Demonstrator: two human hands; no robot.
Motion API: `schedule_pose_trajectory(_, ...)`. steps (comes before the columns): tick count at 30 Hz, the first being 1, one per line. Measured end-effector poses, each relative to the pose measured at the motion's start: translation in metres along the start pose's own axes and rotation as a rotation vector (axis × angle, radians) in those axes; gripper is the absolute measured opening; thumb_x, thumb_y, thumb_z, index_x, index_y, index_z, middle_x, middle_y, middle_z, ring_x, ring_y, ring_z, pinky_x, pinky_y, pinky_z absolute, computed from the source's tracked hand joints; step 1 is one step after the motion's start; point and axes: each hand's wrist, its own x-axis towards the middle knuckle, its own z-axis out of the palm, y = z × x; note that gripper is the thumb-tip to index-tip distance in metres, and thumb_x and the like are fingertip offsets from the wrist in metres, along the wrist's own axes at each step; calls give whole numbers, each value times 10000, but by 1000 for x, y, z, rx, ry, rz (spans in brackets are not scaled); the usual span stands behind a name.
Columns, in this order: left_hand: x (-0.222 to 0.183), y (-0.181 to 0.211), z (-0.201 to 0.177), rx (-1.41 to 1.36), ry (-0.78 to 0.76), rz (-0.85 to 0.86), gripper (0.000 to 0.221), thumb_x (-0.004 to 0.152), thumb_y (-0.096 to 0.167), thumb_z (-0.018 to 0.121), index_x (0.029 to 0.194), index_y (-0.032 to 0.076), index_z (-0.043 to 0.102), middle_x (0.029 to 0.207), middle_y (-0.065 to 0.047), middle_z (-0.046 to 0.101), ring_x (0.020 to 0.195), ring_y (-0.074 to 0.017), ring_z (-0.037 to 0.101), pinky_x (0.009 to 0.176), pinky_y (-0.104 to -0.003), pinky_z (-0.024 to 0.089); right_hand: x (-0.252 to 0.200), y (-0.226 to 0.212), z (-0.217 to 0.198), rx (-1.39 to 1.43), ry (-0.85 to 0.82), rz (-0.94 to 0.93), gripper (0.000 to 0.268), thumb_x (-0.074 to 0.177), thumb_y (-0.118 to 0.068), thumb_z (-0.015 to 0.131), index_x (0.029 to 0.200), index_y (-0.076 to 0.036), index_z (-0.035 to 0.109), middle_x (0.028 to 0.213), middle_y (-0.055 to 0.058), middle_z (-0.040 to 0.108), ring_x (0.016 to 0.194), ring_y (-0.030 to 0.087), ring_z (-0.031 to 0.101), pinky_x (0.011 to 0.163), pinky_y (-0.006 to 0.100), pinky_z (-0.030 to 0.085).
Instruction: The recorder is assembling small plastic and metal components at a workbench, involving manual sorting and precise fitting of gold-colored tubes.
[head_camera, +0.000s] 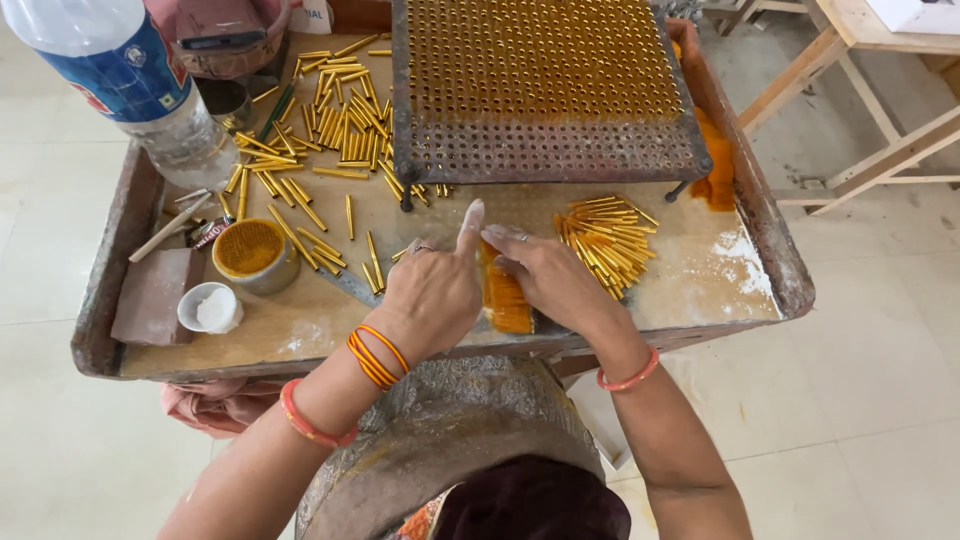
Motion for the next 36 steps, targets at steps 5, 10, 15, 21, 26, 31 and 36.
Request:
schedule_pose_trajectory(5, -6, 6, -7, -130, -69, -153, 755, 939, 131, 464, 1584, -116, 162, 786, -204, 717, 784, -377, 700, 1001, -456, 489, 1, -3, -6, -25, 52, -55, 400, 893, 14, 659, 1293, 12, 650, 1309, 244, 659, 1193, 404, 632, 992, 429, 516)
schedule_pose_trajectory(10, -30, 47, 8, -1114, 473, -50, 626, 1120, 267, 442, 1607, -68, 235, 1535, -279, 493, 1480, -340, 466, 1227, -431, 349, -6, 1, -1, -64, 131, 63, 282, 929, -92, 714, 1206, -40, 724, 1194, 174, 728, 1090, 335, 687, 922, 385, 548)
schedule_pose_trajectory(15, -22, 74, 55, -1492, 770, -66, 712, 1130, 546, 253, 1640, 49, 244, 1639, -210, 367, 1590, -277, 286, 1352, -416, 112, -21, 27, 33, 825, 400, 184, 479, 1131, -265, 454, 1513, 24, 459, 1495, 201, 573, 1390, 272, 556, 1195, 362, 408)
schedule_pose_trajectory(21, 2, 59, 84, -1483, 808, -213, 813, 1095, 649, 184, 1642, 47, 209, 1653, -181, 338, 1579, -285, 259, 1318, -449, 117, -27, 34, 48, 1058, 413, 163, 737, 1119, -489, 229, 1642, 21, 130, 1684, 260, 265, 1583, 327, 255, 1299, 431, 139)
schedule_pose_trajectory(26, 11, 58, 89, -1507, 801, -224, 817, 1089, 657, 201, 1649, 62, 181, 1672, -185, 300, 1600, -300, 214, 1320, -454, 65, -22, 26, 55, 1077, 406, 185, 768, 1110, -527, 211, 1646, 16, 119, 1694, 255, 251, 1596, 329, 228, 1304, 426, 120)
schedule_pose_trajectory(31, 13, 56, 87, -1586, 746, -214, 836, 1059, 685, 217, 1658, 108, 132, 1701, -169, 234, 1622, -296, 135, 1300, -495, 7, -23, 13, 50, 1057, 356, 162, 772, 1113, -528, 199, 1654, 15, 102, 1711, 251, 208, 1613, 319, 186, 1309, 411, 97)
schedule_pose_trajectory(36, 5, 53, 80, -1619, 758, -167, 879, 1045, 729, 236, 1665, 116, 125, 1718, -167, 212, 1640, -302, 106, 1316, -503, -12, -23, -3, 11, 388, 358, 77, 516, 1160, -358, 374, 1511, 5, 480, 1550, 207, 528, 1485, 311, 471, 1244, 396, 330)
